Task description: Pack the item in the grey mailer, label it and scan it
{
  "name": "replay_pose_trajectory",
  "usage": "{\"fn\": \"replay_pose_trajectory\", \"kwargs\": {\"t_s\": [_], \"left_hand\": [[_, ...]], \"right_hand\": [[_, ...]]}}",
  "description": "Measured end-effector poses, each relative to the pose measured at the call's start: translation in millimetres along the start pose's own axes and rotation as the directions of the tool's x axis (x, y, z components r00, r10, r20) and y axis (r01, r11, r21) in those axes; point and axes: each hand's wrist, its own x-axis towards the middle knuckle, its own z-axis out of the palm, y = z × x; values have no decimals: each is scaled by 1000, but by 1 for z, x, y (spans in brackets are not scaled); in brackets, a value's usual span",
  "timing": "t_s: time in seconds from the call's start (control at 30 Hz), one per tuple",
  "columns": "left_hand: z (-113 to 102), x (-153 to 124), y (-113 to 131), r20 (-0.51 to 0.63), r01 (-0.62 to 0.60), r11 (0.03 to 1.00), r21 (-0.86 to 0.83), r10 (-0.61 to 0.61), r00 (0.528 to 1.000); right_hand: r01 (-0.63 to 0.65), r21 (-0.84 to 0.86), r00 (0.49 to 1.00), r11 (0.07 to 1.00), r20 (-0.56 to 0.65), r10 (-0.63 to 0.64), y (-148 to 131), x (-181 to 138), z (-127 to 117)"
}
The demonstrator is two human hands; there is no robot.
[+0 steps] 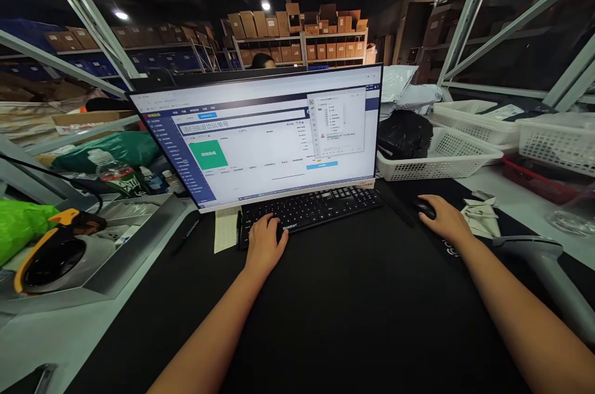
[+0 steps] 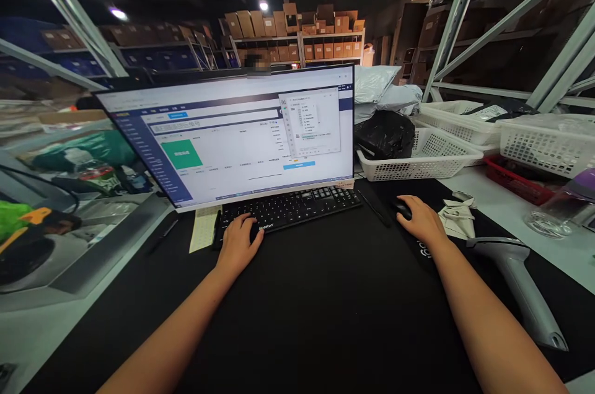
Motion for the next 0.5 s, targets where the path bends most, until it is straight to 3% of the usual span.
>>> {"fn": "replay_pose_trajectory", "kwargs": {"t_s": [0.37, 0.5], "left_hand": [[-7, 1, 5, 12, 29, 999, -37, -28, 1000], [-31, -3, 32, -56, -13, 984, -177, 4, 998]], "right_hand": [[-12, 21, 999, 1000, 44, 11, 14, 5, 5], [-4, 13, 1000, 1000, 9, 4, 10, 3, 3]]}}
